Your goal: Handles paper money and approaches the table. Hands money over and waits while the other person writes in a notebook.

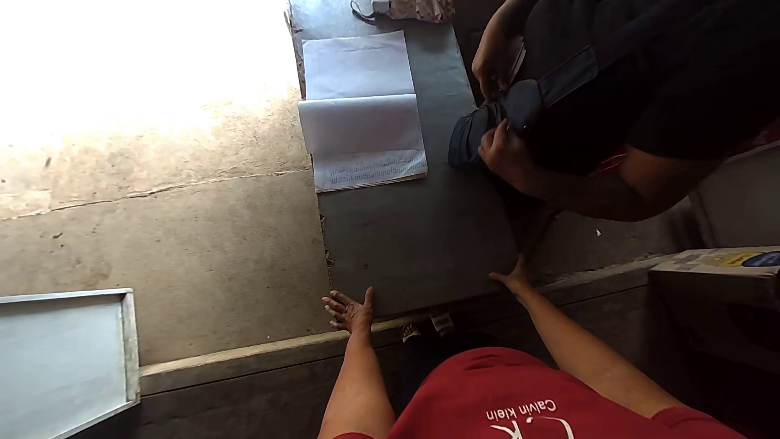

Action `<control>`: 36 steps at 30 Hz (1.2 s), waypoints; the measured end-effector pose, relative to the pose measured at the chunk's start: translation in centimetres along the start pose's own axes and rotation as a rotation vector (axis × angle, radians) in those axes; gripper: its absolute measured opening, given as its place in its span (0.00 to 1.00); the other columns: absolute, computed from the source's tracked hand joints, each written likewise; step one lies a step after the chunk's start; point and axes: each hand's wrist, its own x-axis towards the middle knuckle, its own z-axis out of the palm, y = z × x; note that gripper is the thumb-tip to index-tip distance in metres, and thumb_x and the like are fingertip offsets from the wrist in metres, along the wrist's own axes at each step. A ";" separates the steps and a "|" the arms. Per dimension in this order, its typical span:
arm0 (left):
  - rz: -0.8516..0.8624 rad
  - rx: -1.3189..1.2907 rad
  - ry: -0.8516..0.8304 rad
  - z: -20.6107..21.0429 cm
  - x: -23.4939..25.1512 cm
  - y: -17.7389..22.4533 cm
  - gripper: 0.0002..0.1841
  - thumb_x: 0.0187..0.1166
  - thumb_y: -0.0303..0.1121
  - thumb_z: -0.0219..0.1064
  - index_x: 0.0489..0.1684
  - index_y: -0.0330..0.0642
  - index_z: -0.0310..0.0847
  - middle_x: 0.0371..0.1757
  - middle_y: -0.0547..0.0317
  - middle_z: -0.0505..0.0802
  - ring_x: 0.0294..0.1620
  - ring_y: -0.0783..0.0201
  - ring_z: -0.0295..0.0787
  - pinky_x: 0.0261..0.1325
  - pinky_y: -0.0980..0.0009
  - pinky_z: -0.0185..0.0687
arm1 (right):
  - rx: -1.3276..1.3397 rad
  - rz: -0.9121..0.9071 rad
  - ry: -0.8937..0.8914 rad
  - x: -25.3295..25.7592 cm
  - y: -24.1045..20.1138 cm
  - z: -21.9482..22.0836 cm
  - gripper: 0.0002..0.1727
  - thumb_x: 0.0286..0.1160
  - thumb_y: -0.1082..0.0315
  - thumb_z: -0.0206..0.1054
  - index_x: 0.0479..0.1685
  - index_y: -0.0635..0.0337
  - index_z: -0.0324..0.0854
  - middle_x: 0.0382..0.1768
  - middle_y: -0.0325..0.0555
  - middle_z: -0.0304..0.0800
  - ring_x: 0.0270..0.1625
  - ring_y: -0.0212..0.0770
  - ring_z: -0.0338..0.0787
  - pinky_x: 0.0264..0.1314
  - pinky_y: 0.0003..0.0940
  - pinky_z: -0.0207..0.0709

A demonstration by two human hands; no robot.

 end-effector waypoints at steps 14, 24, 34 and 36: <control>-0.004 0.001 0.014 0.2 0.1 -0.1 0.63 0.73 0.70 0.65 0.97 0.42 0.25 0.96 0.39 0.30 0.97 0.40 0.23 0.89 0.34 0.27 | -0.014 -0.007 0.004 0.3 0.2 0.1 0.76 0.51 0.55 0.91 0.97 0.57 0.30 0.90 0.75 0.47 0.90 0.73 0.54 0.88 0.64 0.55; 0.001 0.002 0.010 0.0 -0.1 0.0 0.63 0.72 0.70 0.65 0.96 0.41 0.26 0.96 0.38 0.30 0.97 0.39 0.23 0.89 0.32 0.26 | -0.043 0.008 -0.007 -0.3 -0.3 -0.3 0.75 0.53 0.54 0.90 0.97 0.57 0.29 0.90 0.75 0.47 0.90 0.73 0.53 0.88 0.64 0.53; 0.001 0.011 0.024 0.1 0.0 0.0 0.63 0.72 0.70 0.65 0.97 0.41 0.26 0.96 0.39 0.30 0.97 0.40 0.23 0.89 0.33 0.28 | -0.022 0.011 -0.010 -0.4 -0.3 -0.3 0.76 0.53 0.55 0.90 0.97 0.55 0.27 0.91 0.74 0.45 0.90 0.74 0.52 0.88 0.63 0.54; 0.001 0.009 0.024 0.2 0.1 0.0 0.63 0.72 0.70 0.65 0.97 0.41 0.26 0.96 0.39 0.30 0.97 0.40 0.23 0.89 0.33 0.27 | -0.023 0.013 -0.004 -0.4 -0.3 -0.2 0.76 0.52 0.54 0.90 0.97 0.55 0.28 0.90 0.74 0.45 0.90 0.74 0.53 0.87 0.63 0.55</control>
